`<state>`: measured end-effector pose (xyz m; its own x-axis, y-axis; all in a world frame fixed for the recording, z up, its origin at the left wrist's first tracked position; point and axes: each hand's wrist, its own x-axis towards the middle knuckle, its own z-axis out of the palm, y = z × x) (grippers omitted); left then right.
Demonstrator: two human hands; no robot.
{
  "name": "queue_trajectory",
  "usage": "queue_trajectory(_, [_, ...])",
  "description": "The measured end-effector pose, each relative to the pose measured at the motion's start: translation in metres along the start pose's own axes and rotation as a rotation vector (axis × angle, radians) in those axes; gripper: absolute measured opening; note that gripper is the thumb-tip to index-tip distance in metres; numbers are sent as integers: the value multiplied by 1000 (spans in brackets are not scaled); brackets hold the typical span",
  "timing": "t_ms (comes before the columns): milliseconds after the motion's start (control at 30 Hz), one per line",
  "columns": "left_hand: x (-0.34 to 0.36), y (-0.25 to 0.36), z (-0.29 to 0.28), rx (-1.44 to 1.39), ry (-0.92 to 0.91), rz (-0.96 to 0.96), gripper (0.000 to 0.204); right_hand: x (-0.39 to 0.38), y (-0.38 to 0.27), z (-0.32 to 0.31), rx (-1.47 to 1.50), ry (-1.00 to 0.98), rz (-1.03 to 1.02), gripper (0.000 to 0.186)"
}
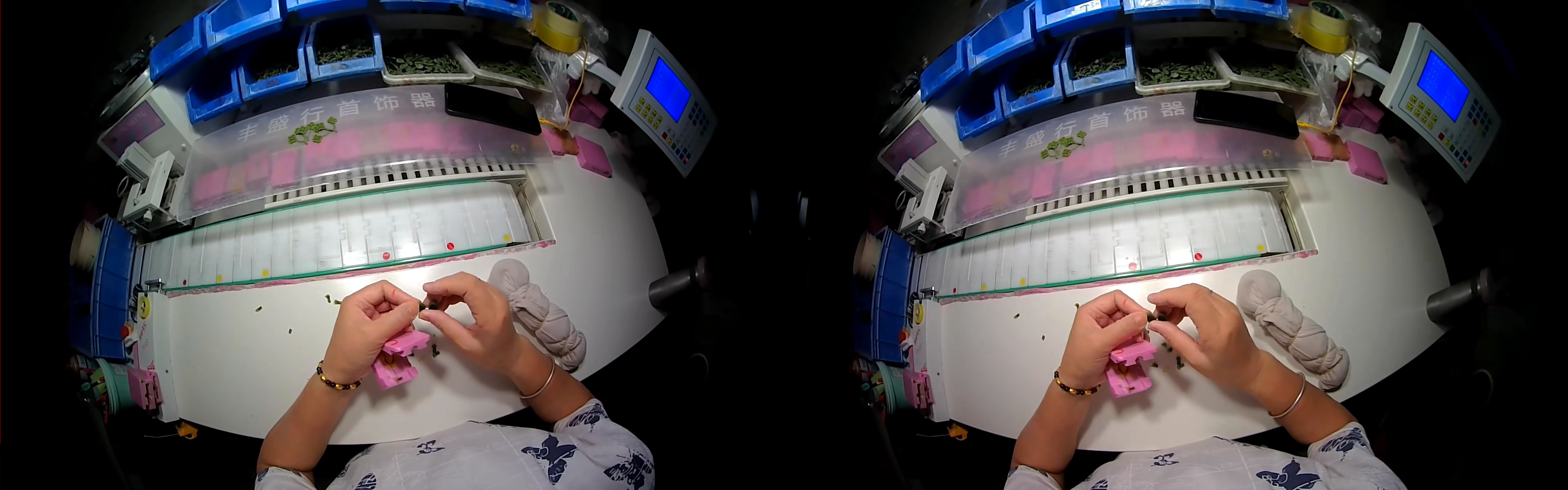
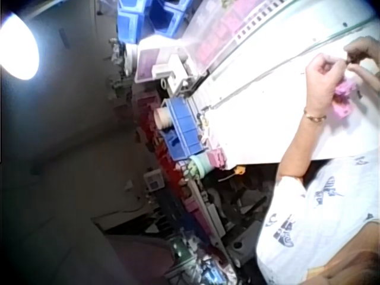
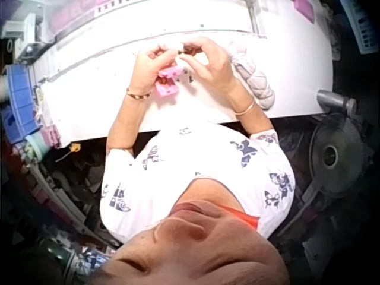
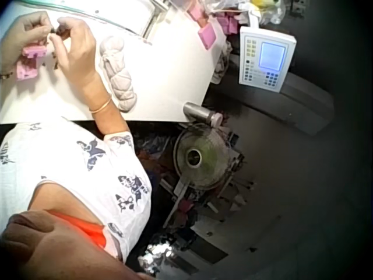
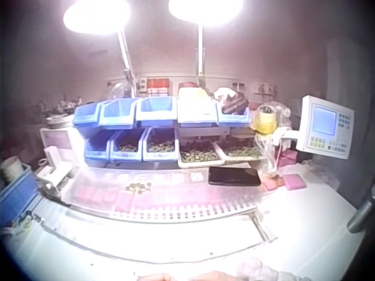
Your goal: The person uses two hands to open a pink mold, extracts a green cast object, and uses a cloth to wipe the mold surface before reassembling it.
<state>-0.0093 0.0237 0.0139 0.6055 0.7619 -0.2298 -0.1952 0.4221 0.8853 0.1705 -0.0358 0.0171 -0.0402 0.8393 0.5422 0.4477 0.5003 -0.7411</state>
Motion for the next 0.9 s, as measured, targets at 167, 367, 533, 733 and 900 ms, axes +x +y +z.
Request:
queue_trajectory(167, [-1,2,-2,-1,5,-15,7,-2,0,1,128,-3,103,30])
queue_trajectory(367, [0,0,1,7,29,-25,9,2,-2,-6,685,-16,567,38])
queue_trajectory(533, [0,1,1,3,21,-33,9,2,-2,-7,707,-9,581,38])
queue_trajectory(733, [0,0,3,12,22,-1,10,-1,-3,-3,412,-5,396,34])
queue_trajectory(900, [-2,1,3,64,29,22,7,-2,-3,1,49,9,66,29])
